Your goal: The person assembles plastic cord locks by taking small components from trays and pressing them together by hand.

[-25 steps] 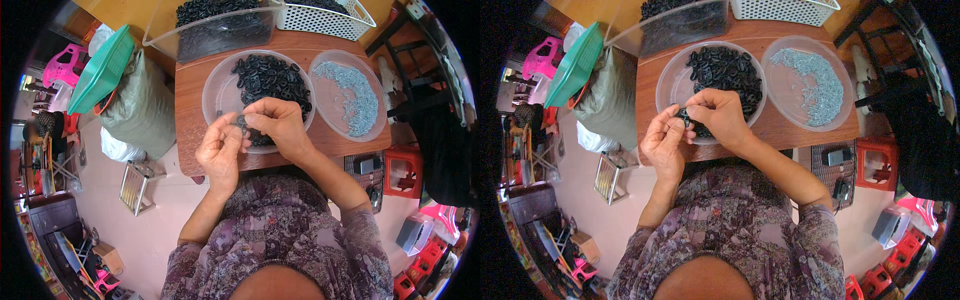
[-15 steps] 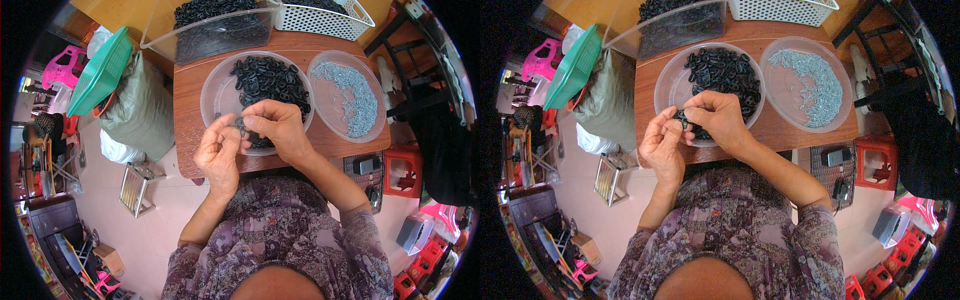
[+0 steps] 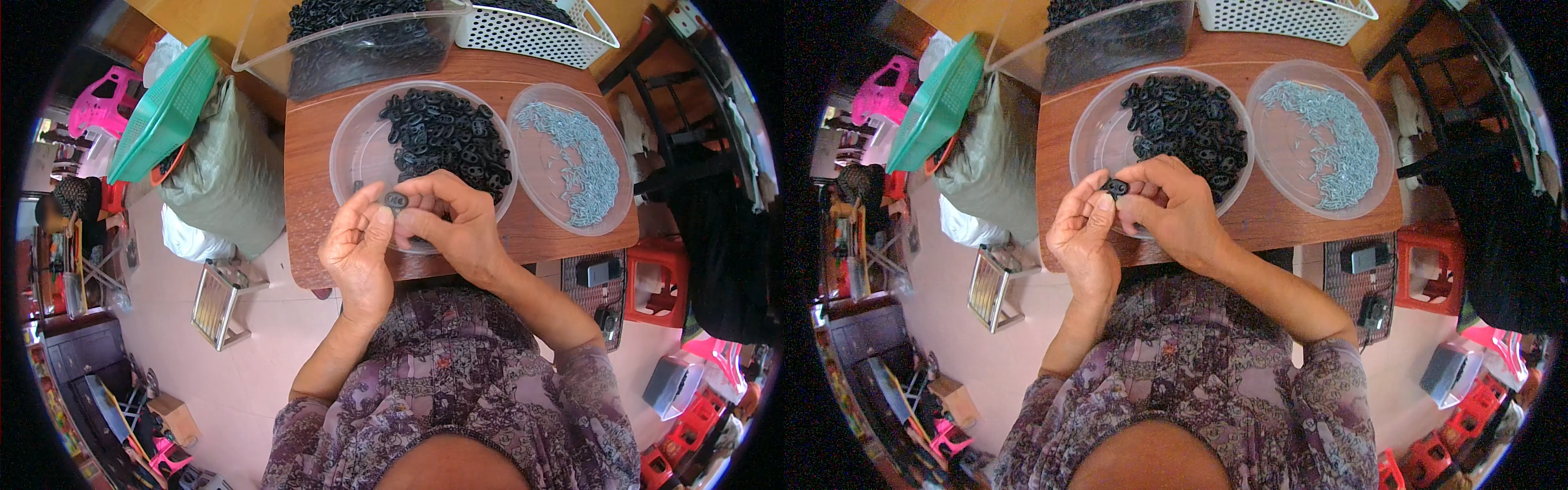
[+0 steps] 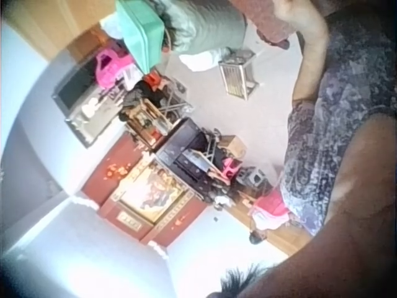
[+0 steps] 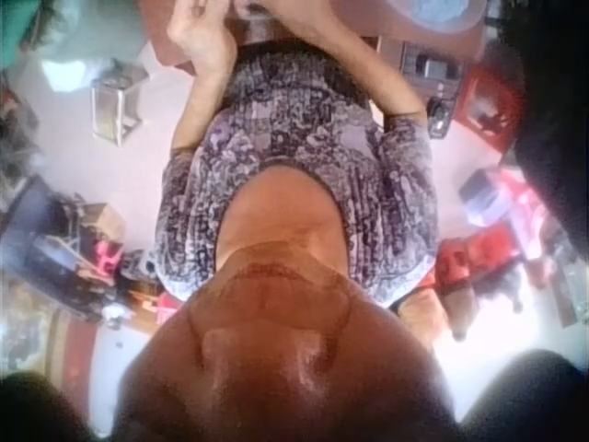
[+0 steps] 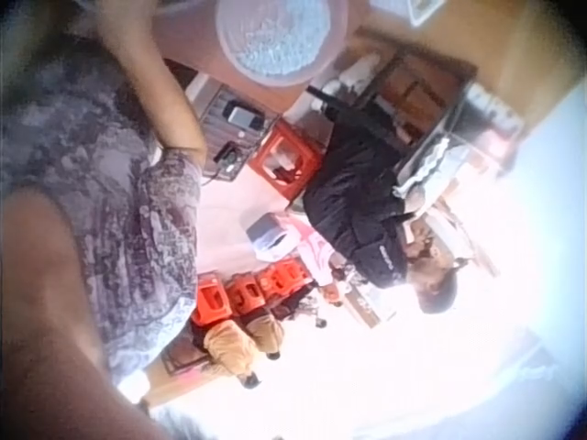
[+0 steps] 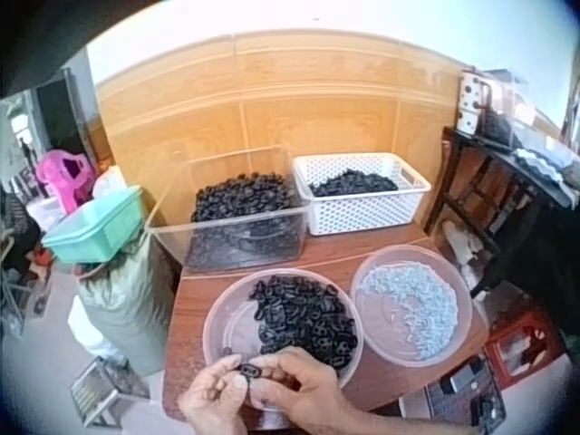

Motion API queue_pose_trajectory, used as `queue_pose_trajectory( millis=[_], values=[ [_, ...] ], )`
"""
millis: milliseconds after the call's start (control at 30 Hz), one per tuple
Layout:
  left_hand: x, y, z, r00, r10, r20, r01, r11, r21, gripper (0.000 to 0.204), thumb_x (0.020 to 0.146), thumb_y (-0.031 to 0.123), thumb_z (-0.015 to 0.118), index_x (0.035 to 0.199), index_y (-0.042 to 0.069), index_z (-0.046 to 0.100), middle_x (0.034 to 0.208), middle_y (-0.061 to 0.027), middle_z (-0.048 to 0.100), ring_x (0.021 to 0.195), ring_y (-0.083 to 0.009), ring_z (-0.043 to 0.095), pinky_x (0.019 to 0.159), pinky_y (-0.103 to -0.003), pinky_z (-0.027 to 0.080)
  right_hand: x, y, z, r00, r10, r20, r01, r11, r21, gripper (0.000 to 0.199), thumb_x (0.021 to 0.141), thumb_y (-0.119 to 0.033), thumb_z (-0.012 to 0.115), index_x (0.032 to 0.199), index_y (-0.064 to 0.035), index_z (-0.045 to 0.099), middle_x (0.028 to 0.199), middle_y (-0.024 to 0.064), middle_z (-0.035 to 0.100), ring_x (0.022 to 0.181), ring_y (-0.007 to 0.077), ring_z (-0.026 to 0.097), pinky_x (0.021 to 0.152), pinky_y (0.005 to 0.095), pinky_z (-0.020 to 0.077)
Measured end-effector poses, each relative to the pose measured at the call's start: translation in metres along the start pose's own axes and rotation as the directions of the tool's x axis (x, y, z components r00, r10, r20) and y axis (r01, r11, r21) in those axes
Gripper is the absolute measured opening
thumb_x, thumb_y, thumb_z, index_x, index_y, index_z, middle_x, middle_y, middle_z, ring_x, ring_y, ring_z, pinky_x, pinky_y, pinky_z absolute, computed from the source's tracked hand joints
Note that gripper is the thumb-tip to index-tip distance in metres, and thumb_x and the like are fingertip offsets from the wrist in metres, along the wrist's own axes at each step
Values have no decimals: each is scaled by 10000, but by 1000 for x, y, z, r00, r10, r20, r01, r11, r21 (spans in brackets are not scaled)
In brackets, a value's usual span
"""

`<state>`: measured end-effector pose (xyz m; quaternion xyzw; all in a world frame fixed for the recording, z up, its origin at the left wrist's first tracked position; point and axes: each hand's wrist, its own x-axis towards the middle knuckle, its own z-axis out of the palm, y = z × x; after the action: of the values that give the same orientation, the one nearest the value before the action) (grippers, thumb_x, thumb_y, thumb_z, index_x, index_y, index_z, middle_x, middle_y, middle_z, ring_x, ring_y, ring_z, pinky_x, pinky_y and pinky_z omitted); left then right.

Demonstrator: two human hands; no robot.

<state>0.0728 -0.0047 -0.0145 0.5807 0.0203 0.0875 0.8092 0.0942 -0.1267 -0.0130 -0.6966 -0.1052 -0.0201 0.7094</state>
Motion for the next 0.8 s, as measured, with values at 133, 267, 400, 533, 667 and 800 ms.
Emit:
queue_pose_trajectory(
  millis=[133,267,400,533,667,800],
  values=[
    [3,1,2,996,-74,46,76,996,-39,260,846,22,523,1086,-79,518,873,-88,593,669,-110,542,590,-214,459,-3,3,0,997,-69,-46,64,992,-108,242,662,-3,644,900,-29,605,743,36,499,638,90,484,528,210,414],
    [2,2,-2,991,-106,84,111,992,-62,267,843,16,524,1093,-79,524,916,-103,593,672,-113,544,597,-220,466,-5,10,-2,996,-86,-28,84,995,-57,271,675,5,650,940,-22,606,775,18,505,647,69,470,548,189,393],
    [0,-1,-5,993,-56,109,59,998,-30,282,844,18,526,1109,-78,518,933,-105,594,689,-120,553,621,-220,471,-8,7,1,996,-85,-32,84,996,-34,293,695,18,649,983,-11,608,819,13,515,671,52,470,576,177,384],
    [-3,-5,-2,998,-16,65,19,999,-43,263,853,26,520,1094,-78,523,943,-101,594,748,-120,556,662,-221,473,-11,7,2,990,-136,-35,131,985,-108,290,697,20,643,983,-5,605,826,17,519,684,53,481,585,183,392],
    [-8,-3,2,999,-17,42,20,997,-70,267,829,27,556,1070,-83,530,976,-102,589,802,-110,545,743,-215,449,-12,13,6,958,-274,-87,252,947,-199,256,685,-4,637,938,-1,600,808,71,553,693,159,507,604,258,411],
    [-12,-2,3,1000,-7,-2,7,1000,-3,272,832,33,556,1079,-79,527,1011,-94,577,853,-101,527,788,-213,420,-15,14,8,904,-416,-95,373,878,-299,241,689,-29,634,922,9,588,809,114,571,717,256,521,621,323,414]
  ],
)
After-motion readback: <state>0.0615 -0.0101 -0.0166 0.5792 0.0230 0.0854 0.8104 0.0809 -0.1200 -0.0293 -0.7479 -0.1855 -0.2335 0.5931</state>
